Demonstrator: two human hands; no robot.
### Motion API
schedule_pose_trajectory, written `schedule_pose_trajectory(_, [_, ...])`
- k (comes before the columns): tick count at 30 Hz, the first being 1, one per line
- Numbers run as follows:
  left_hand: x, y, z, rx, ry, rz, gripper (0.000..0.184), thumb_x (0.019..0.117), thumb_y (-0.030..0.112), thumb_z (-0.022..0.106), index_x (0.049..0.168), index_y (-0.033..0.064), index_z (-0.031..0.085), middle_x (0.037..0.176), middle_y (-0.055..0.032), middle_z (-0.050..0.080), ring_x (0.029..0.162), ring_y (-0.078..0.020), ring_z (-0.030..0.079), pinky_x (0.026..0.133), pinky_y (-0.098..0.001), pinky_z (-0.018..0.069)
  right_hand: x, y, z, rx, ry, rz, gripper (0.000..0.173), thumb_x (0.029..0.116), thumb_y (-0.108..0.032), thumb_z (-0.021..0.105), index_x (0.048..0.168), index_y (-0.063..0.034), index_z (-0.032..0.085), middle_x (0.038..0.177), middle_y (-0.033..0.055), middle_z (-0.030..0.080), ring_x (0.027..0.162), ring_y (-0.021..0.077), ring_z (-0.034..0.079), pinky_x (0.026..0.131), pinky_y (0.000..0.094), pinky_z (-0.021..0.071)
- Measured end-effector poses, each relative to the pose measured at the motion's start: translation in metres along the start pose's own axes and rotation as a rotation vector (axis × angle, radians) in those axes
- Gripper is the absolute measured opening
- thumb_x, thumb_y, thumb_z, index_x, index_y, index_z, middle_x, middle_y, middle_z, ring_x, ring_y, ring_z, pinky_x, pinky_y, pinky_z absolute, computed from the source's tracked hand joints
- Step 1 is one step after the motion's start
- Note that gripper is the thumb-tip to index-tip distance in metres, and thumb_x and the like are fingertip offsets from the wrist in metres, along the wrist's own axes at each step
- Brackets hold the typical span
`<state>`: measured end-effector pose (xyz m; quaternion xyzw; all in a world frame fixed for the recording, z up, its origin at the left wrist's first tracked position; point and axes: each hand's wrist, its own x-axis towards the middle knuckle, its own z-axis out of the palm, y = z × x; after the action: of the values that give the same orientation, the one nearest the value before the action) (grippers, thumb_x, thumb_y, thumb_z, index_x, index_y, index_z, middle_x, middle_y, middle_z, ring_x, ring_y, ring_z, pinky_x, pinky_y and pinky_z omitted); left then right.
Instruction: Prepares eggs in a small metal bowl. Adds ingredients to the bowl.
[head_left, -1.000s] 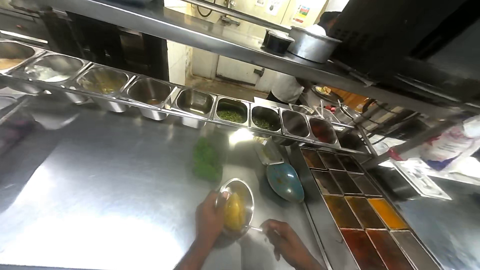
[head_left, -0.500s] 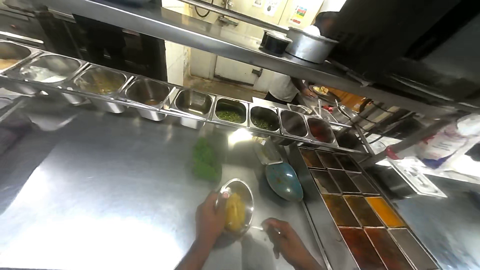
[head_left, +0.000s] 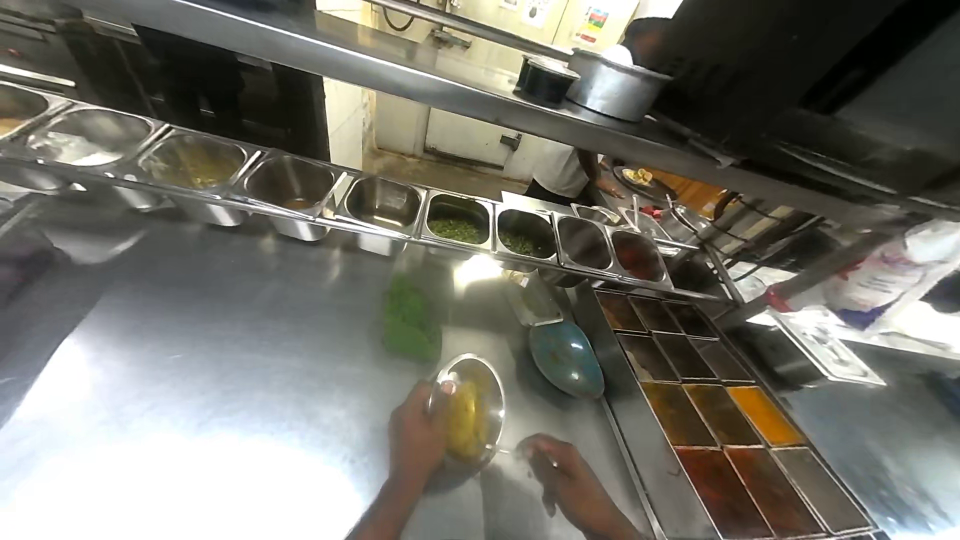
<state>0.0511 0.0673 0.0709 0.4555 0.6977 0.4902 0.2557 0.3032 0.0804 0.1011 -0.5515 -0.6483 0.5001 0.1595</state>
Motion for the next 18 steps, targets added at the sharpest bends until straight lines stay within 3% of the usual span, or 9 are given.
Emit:
schedule_pose_trajectory(2, [-0.0004, 0.0015, 0.0005, -0.002, -0.016, -0.004, 0.038, 0.1009, 0.041, 0.054, 0.082, 0.0093, 0.062, 0.060, 0.0006, 0.052, 0.054, -0.0137, 0.054, 0.054, -0.0361, 0.0474, 0.0005, -0.0010, -0.0019, -0.007, 0.050, 0.024, 0.027, 0.1047, -0.021, 0.049, 0.114, -0.0028, 0.067, 0.081, 0.0053, 0.062, 0.056, 0.0148, 0.057, 0.052, 0.0351, 0.0526])
schedule_pose_trajectory(4, [0.0000, 0.0018, 0.0006, -0.003, -0.015, -0.010, 0.037, 0.1006, 0.041, 0.055, 0.081, 0.0098, 0.061, 0.060, 0.0013, 0.051, 0.054, -0.0134, 0.053, 0.054, -0.0359, 0.0465, -0.0004, -0.0019, -0.0019, 0.027, -0.014, 0.002, 0.026, 0.1043, -0.021, 0.050, 0.113, -0.0044, 0.068, 0.080, 0.0027, 0.062, 0.055, 0.0120, 0.056, 0.051, 0.0319, 0.0529])
schedule_pose_trajectory(6, [0.0007, 0.0018, 0.0009, -0.004, -0.028, -0.024, 0.038, 0.1008, 0.042, 0.055, 0.081, 0.0105, 0.061, 0.060, 0.0016, 0.051, 0.054, -0.0134, 0.053, 0.054, -0.0363, 0.0470, 0.0001, -0.0009, 0.0008, 0.081, 0.047, 0.007, 0.024, 0.1036, -0.019, 0.049, 0.111, -0.0045, 0.067, 0.076, 0.0012, 0.059, 0.051, 0.0111, 0.054, 0.048, 0.0309, 0.0517])
schedule_pose_trajectory(9, [0.0012, 0.0008, 0.0003, -0.010, -0.022, -0.034, 0.037, 0.1008, 0.041, 0.055, 0.081, 0.0102, 0.061, 0.060, 0.0015, 0.051, 0.053, -0.0132, 0.052, 0.053, -0.0356, 0.0465, -0.0004, -0.0035, 0.0012, 0.077, 0.013, 0.023, 0.024, 0.1039, -0.019, 0.050, 0.111, -0.0047, 0.068, 0.078, 0.0011, 0.060, 0.052, 0.0102, 0.054, 0.049, 0.0300, 0.0517])
schedule_pose_trajectory(11, [0.0014, 0.0008, 0.0009, -0.014, -0.015, -0.026, 0.036, 0.1009, 0.041, 0.055, 0.081, 0.0107, 0.061, 0.060, 0.0020, 0.051, 0.053, -0.0122, 0.052, 0.053, -0.0347, 0.0464, 0.0014, -0.0036, 0.0009, 0.055, 0.093, 0.033, 0.024, 0.1040, -0.018, 0.049, 0.111, -0.0035, 0.067, 0.079, 0.0032, 0.061, 0.053, 0.0126, 0.056, 0.050, 0.0327, 0.0527])
schedule_pose_trajectory(13, [0.0009, -0.0004, 0.0027, -0.025, 0.009, -0.005, 0.036, 0.1006, 0.040, 0.055, 0.080, 0.0109, 0.061, 0.059, 0.0028, 0.050, 0.052, -0.0110, 0.051, 0.052, -0.0328, 0.0454, 0.0018, -0.0043, -0.0014, 0.015, 0.013, 0.028, 0.026, 0.1038, -0.021, 0.051, 0.113, -0.0035, 0.068, 0.084, 0.0042, 0.064, 0.057, 0.0125, 0.058, 0.053, 0.0326, 0.0532])
schedule_pose_trajectory(16, [0.0014, -0.0001, 0.0033, -0.029, 0.010, -0.007, 0.036, 0.1004, 0.039, 0.056, 0.079, 0.0108, 0.060, 0.059, 0.0027, 0.050, 0.052, -0.0109, 0.051, 0.052, -0.0333, 0.0453, 0.0049, -0.0032, -0.0011, 0.038, 0.079, 0.014, 0.024, 0.1036, -0.019, 0.050, 0.110, -0.0036, 0.068, 0.082, 0.0038, 0.062, 0.057, 0.0128, 0.056, 0.052, 0.0328, 0.0524])
schedule_pose_trajectory(18, [0.0015, -0.0027, 0.0036, -0.038, 0.019, -0.005, 0.036, 0.1001, 0.040, 0.056, 0.078, 0.0113, 0.060, 0.059, 0.0035, 0.050, 0.051, -0.0103, 0.050, 0.051, -0.0322, 0.0448, 0.0036, -0.0039, -0.0038, 0.033, -0.012, 0.003, 0.024, 0.1033, -0.020, 0.051, 0.111, -0.0047, 0.068, 0.081, 0.0021, 0.062, 0.057, 0.0114, 0.057, 0.053, 0.0317, 0.0535])
